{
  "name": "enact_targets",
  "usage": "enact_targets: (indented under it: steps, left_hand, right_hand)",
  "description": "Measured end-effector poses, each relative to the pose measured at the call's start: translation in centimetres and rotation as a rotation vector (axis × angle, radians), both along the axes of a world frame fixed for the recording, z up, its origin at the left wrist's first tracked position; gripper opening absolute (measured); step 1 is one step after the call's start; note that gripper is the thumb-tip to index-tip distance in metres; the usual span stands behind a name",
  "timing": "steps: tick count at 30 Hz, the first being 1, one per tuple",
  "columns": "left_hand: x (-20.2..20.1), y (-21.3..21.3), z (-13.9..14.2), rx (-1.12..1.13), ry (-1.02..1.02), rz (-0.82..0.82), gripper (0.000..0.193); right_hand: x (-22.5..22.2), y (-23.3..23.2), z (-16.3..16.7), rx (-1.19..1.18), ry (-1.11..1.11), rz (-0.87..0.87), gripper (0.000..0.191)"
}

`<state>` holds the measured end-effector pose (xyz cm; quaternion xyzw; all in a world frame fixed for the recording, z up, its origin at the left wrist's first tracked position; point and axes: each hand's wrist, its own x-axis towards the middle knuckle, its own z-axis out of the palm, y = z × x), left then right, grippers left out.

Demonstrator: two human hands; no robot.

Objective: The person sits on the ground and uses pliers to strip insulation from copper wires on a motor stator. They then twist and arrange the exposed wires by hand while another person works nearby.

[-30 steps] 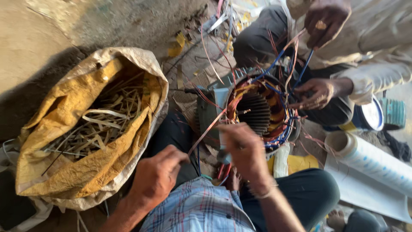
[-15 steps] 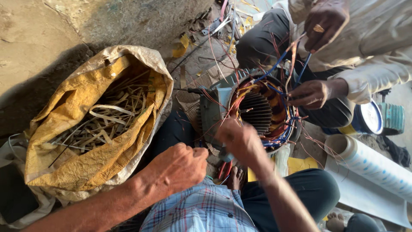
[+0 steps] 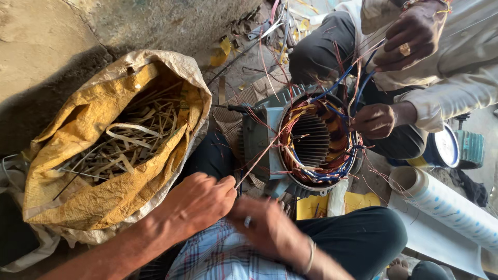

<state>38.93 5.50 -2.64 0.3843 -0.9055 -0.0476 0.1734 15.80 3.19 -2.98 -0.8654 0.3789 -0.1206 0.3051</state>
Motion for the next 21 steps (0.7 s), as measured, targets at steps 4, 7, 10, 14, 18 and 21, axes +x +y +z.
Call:
enact_targets:
  steps: [4, 7, 10, 14, 18, 21]
  left_hand:
    - [0.6, 0.6, 0.2, 0.064, -0.01, 0.009, 0.013]
    - [0.2, 0.7, 0.1, 0.143, -0.007, -0.017, 0.016]
    - [0.2, 0.9, -0.4, 0.23, -0.019, -0.052, 0.021]
    - [0.9, 0.8, -1.3, 0.142, 0.096, 0.045, 0.016]
    - [1.0, 1.1, -1.2, 0.286, 0.217, 0.118, 0.014]
    - [1.0, 1.7, -0.8, 0.446, 0.397, 0.21, 0.014]
  right_hand:
    - [-2.7, -1.4, 0.2, 0.015, -0.144, -0.206, 0.015]
    - [-2.6, -5.8, 1.4, -0.079, -0.135, -0.413, 0.016]
    - [0.2, -5.7, 1.9, -0.131, -0.102, -0.352, 0.014]
    - [2.7, -1.2, 2.6, -0.07, -0.093, -0.106, 0.017]
    - [0.7, -3.5, 3.4, 0.056, -0.162, -0.383, 0.015]
    - [0.8, -5.6, 2.6, -0.115, -0.171, -0.474, 0.016]
